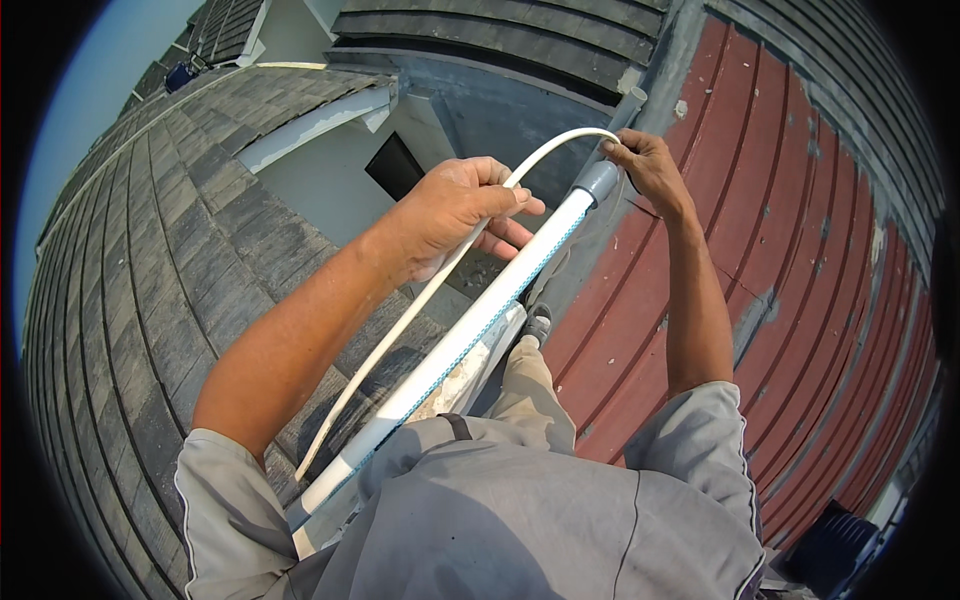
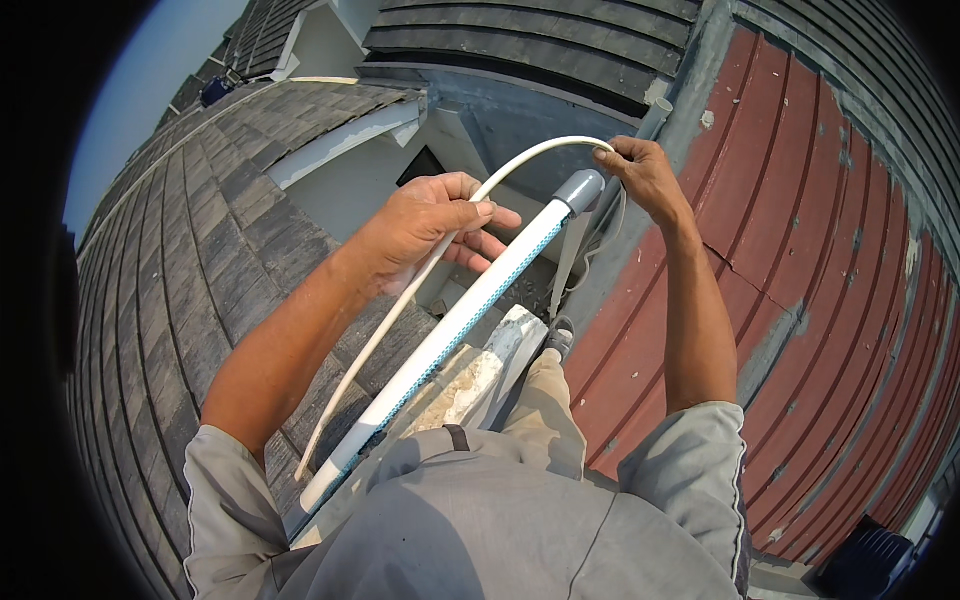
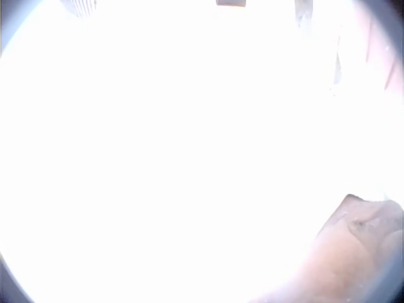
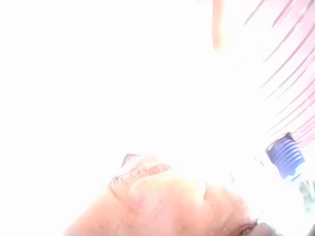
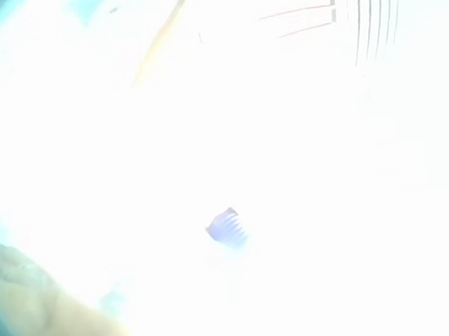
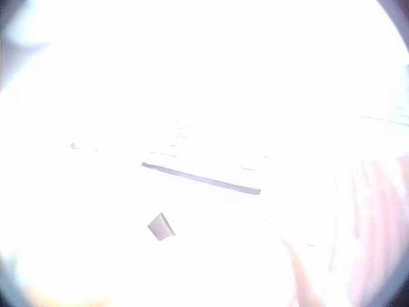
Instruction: Secure a white cable to a PVC pipe structure on a roof using black electrical tape.
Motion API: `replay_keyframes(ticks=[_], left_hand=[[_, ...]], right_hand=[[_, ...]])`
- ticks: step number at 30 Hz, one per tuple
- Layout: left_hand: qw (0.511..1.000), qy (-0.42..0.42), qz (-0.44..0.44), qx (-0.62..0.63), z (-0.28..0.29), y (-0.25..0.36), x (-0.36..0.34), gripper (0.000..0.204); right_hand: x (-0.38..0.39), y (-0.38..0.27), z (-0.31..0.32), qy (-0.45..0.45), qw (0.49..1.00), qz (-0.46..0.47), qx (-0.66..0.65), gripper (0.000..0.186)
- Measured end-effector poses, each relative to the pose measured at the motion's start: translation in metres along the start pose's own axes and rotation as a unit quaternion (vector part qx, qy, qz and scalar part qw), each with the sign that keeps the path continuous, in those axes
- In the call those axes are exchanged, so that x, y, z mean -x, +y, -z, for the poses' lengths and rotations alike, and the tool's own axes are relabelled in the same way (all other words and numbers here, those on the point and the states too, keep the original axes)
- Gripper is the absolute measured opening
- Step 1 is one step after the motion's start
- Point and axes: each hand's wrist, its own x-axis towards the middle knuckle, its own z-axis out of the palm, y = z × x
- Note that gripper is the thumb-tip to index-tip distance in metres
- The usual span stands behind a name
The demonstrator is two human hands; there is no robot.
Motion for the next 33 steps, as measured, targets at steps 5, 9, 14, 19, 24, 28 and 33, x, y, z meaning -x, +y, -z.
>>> replay_keyframes(ticks=[5,9,14,19,24,28,33], left_hand=[[0.988,0.024,-0.016,-0.153,-0.042,0.024,-0.017,0.047],[0.973,0.01,-0.05,-0.224,-0.048,0.012,-0.041,0.046],[0.959,0.001,-0.041,-0.28,-0.071,0.012,-0.043,0.044],[0.973,0.017,0.021,-0.231,-0.063,0.001,-0.05,0.046],[0.988,0.006,0.028,-0.149,-0.05,-0.008,-0.042,0.052],[0.998,-0.038,0.058,-0.011,-0.036,-0.011,-0.023,0.047],[0.982,-0.081,0.111,0.126,-0.024,-0.026,-0.022,0.034]], right_hand=[[0.038,-0.008,0.012,0.089,0.996,-0.012,-0.031,0.029],[0.057,-0.006,-0.013,0.068,0.991,-0.058,-0.097,0.026],[0.059,0.022,-0.026,0.084,0.982,-0.047,-0.163,0.025],[0.049,0.025,-0.043,0.121,0.977,-0.007,-0.173,0.023],[0.044,0.028,-0.049,0.131,0.975,-0.011,-0.18,0.022],[0.045,0.02,-0.048,0.139,0.977,-0.01,-0.162,0.021],[0.049,0.025,-0.057,0.129,0.982,-0.046,-0.132,0.023]])
